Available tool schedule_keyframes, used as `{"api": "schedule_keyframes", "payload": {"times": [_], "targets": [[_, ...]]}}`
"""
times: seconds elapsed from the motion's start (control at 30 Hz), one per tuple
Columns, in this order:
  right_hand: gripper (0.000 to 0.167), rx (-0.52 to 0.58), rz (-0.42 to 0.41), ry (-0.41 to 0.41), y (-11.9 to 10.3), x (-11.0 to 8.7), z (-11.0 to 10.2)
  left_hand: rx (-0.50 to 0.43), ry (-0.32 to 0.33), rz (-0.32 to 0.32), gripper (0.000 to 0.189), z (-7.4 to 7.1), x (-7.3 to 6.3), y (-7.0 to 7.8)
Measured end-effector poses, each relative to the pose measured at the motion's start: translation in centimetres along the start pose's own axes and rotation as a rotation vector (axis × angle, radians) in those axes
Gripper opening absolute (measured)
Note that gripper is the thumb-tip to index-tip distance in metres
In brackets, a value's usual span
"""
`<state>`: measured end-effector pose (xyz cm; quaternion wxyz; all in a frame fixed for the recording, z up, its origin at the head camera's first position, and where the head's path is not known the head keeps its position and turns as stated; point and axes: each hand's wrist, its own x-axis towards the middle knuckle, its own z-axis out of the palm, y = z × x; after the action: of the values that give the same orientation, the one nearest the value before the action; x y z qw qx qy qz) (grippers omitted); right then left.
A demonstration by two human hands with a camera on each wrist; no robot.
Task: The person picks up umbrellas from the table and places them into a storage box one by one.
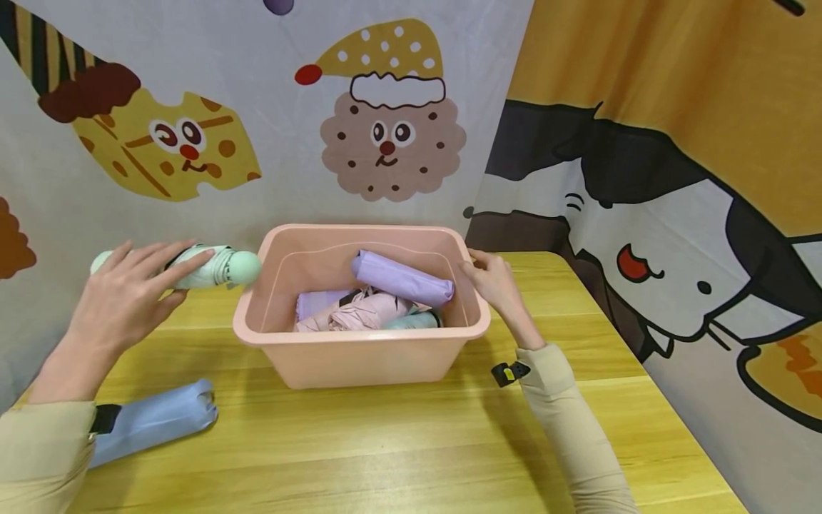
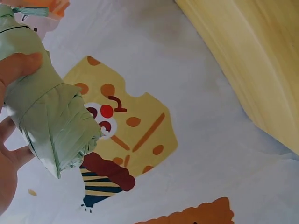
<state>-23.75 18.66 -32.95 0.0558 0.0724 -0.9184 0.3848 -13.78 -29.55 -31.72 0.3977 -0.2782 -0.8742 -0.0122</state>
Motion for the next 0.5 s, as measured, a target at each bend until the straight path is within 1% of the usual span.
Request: {"api": "schedule_keyframes", "payload": {"times": [0.03,0.07,0.1,0.17,0.37,0.5], "targets": [[0.049,0.0,0.0,-0.001,0.0,0.0,0.0,-0.003,0.005,0.006,0.051,0.0,0.2,0.0],[0.049,0.0,0.001,-0.001,0.0,0.0,0.0,-0.006,0.01,0.013,0.042,0.0,0.3,0.0],[0.049,-0.001,0.003,-0.003,0.0,0.0,0.0,-0.007,0.017,0.021,0.042,0.0,0.5,0.1],[0.05,0.0,0.004,-0.006,0.0,0.0,0.0,-0.004,0.033,0.045,0.062,0.1,0.9,0.1],[0.05,-0.002,0.0,0.0,-0.1,0.0,0.0,0.014,0.097,0.138,0.058,0.6,2.4,0.4],[0.05,0.0,0.002,0.001,-0.1,0.1,0.0,0.017,0.126,0.183,0.055,1.1,3.3,0.7]]}}
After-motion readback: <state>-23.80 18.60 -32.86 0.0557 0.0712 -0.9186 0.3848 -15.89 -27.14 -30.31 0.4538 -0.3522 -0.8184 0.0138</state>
